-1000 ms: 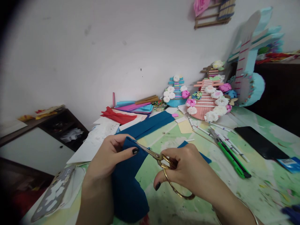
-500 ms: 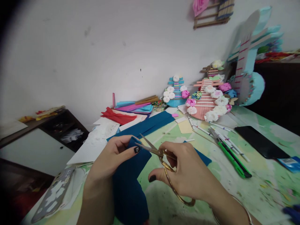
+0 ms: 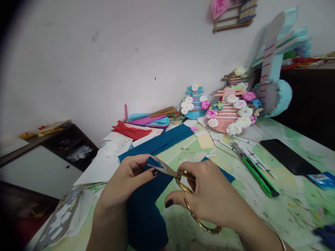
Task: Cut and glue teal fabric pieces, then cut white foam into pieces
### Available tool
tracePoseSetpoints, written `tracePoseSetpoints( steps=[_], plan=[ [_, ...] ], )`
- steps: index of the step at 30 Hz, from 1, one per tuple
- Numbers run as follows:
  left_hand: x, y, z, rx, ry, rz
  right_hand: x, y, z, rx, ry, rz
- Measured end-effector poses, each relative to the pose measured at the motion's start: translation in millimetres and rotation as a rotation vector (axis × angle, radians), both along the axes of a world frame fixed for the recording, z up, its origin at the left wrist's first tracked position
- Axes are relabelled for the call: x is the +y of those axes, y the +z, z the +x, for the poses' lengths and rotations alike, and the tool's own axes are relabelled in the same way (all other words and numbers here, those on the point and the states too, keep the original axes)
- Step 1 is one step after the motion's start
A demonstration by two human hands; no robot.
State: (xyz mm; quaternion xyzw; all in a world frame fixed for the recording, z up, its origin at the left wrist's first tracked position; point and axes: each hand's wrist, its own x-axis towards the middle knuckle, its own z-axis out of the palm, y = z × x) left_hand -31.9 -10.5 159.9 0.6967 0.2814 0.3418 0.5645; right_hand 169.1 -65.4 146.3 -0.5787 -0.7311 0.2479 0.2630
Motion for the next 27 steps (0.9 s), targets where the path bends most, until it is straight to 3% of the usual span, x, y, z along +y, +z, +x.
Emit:
tracePoseSetpoints(
  steps=[10,27],
  plan=[
    [-0.3,-1.9,3.4,0.017,-0.029,-0.030,-2.9,1.7,-3.7,0.020,-0.017,-0.029],
    [-1.3,-4.3,4.8,0.083,0.032,0.011,-1.6,-3.0,-3.3,0.042,-0.054,0.146]
  ],
)
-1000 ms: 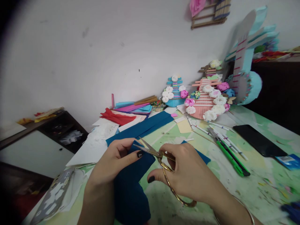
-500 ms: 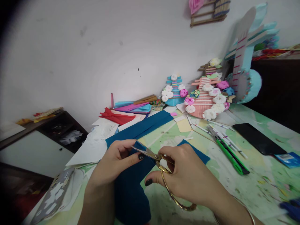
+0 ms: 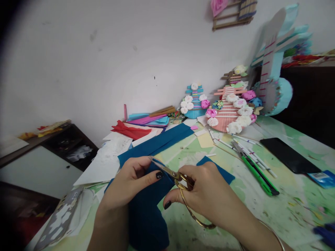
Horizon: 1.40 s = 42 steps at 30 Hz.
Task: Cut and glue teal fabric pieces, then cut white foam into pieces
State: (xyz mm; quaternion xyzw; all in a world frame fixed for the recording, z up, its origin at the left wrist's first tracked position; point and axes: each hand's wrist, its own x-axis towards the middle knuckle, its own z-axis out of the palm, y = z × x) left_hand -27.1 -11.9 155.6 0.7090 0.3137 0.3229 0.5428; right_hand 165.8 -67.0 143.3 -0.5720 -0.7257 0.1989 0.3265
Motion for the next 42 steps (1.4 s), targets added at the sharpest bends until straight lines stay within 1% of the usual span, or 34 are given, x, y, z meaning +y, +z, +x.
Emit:
tracePoseSetpoints(
  steps=[4,7,11,13,15,18,23,30,42],
  plan=[
    [1.1,0.8,-0.1,0.008,-0.012,0.015,2.0,-0.4,0.3,0.011,0.004,-0.005],
    [2.1,1.8,-0.5,-0.017,-0.021,0.012,5.0,-0.4,3.0,0.040,-0.020,0.027],
    [3.2,0.2,-2.7,-0.030,0.041,-0.033,6.0,2.7,8.6,0.070,-0.070,0.051],
    [3.8,-0.8,-4.0,-0.014,0.087,-0.029,4.5,5.1,10.2,0.022,-0.068,0.042],
    [4.6,-0.9,-5.0,-0.008,0.104,-0.005,2.8,7.0,10.3,-0.061,-0.048,0.012],
    [5.7,0.4,-5.8,-0.001,0.101,0.042,2.0,7.8,9.0,-0.166,-0.020,-0.052],
    [5.8,2.3,-7.3,-0.023,0.088,0.042,3.0,4.9,6.1,-0.207,-0.040,-0.078],
    [4.9,2.6,-8.1,-0.053,0.058,0.003,2.8,2.1,2.6,-0.183,-0.052,-0.046],
    [3.2,3.6,-7.2,-0.066,0.073,-0.001,3.1,-3.4,1.9,-0.122,-0.032,0.017]
  ],
)
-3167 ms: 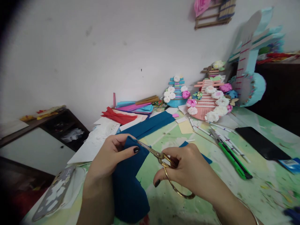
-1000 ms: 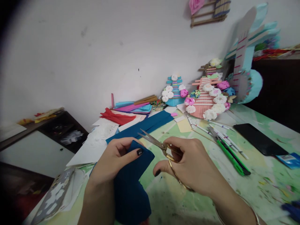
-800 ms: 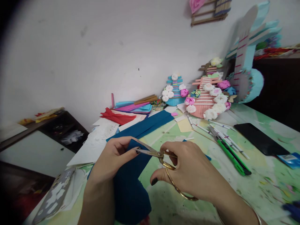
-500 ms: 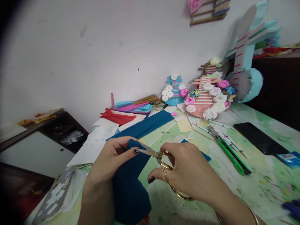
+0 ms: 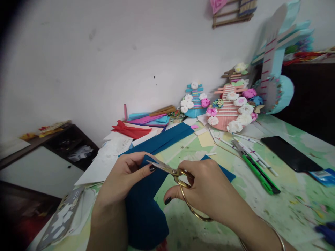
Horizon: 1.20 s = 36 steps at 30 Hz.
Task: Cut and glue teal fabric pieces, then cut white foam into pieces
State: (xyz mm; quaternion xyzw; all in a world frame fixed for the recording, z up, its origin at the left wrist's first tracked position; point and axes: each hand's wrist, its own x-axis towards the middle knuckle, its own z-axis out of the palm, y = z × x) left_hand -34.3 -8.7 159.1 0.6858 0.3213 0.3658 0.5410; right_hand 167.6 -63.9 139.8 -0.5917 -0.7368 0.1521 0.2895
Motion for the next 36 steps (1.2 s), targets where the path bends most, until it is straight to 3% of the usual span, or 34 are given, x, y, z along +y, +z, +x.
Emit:
tracePoseSetpoints(
  steps=[18,24,36],
  plan=[
    [1.9,-2.9,-3.3,0.033,0.042,0.017,5.8,-5.1,3.9,0.040,-0.009,0.140],
    [1.8,-0.9,-4.4,0.034,0.072,0.041,4.6,4.3,3.9,-0.026,-0.010,0.042],
    [2.8,0.6,-6.0,0.035,0.096,0.048,1.9,-0.7,3.1,-0.139,-0.041,0.019]
  ],
)
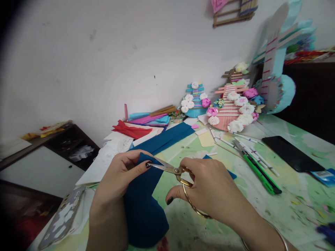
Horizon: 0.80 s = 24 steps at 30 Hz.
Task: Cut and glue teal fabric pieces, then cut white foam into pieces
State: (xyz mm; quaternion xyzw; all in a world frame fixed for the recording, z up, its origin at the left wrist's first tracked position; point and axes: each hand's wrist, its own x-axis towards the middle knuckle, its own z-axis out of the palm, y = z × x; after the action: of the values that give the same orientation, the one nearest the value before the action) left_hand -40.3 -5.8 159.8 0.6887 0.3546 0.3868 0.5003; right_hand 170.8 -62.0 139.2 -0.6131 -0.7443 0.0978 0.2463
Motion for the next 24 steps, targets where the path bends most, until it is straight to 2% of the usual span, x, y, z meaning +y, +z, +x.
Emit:
tracePoseSetpoints(
  steps=[12,24],
  plan=[
    [2.4,-2.4,-6.8,-0.009,0.051,0.020,1.6,1.4,2.0,-0.059,-0.010,-0.024],
    [1.6,-1.1,-3.8,-0.046,-0.001,0.012,2.9,0.3,-1.3,0.014,0.026,0.004]
  ],
)
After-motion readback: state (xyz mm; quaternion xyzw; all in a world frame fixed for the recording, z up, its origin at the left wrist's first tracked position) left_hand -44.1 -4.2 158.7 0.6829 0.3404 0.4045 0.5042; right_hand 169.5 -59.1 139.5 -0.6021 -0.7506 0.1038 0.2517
